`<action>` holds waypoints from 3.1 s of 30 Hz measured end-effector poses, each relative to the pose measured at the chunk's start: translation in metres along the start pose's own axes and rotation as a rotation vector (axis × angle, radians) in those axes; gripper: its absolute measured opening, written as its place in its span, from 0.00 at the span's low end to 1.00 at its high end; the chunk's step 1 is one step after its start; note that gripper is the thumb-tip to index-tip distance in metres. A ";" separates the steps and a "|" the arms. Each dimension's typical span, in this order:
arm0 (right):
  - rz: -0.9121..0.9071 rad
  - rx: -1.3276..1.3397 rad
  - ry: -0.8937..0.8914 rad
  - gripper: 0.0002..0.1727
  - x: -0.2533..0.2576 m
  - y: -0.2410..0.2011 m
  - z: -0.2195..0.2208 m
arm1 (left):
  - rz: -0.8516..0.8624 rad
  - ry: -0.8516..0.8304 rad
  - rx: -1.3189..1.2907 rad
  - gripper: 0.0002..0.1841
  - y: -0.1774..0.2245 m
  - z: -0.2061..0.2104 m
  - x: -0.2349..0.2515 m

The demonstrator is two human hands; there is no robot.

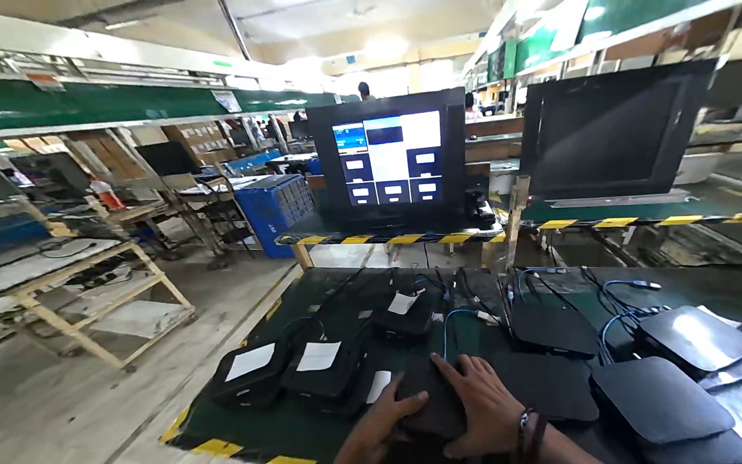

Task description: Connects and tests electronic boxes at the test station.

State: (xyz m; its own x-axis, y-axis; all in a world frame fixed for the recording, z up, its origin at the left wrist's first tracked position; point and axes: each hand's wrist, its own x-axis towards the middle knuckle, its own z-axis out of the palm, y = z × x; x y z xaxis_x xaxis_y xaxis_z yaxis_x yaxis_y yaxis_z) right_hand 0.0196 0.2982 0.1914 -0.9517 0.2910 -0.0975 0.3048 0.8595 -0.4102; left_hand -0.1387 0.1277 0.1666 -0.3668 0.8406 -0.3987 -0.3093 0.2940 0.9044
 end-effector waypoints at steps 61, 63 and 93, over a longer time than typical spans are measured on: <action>0.016 0.322 0.372 0.30 0.034 0.052 -0.026 | 0.297 0.045 1.157 0.50 0.054 0.023 0.075; 0.045 0.204 0.274 0.51 0.025 0.046 -0.023 | 0.577 -0.057 0.970 0.39 0.050 0.007 0.073; 0.252 0.090 0.119 0.48 0.027 0.028 -0.020 | 0.458 0.187 0.901 0.11 0.077 0.029 0.058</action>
State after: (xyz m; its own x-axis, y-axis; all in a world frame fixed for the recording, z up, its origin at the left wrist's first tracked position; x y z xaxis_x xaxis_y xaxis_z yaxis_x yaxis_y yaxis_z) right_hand 0.0034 0.3385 0.1952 -0.8340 0.5423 -0.1015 0.5215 0.7147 -0.4662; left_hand -0.1582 0.2122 0.2177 -0.4386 0.8963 0.0659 0.6401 0.2601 0.7230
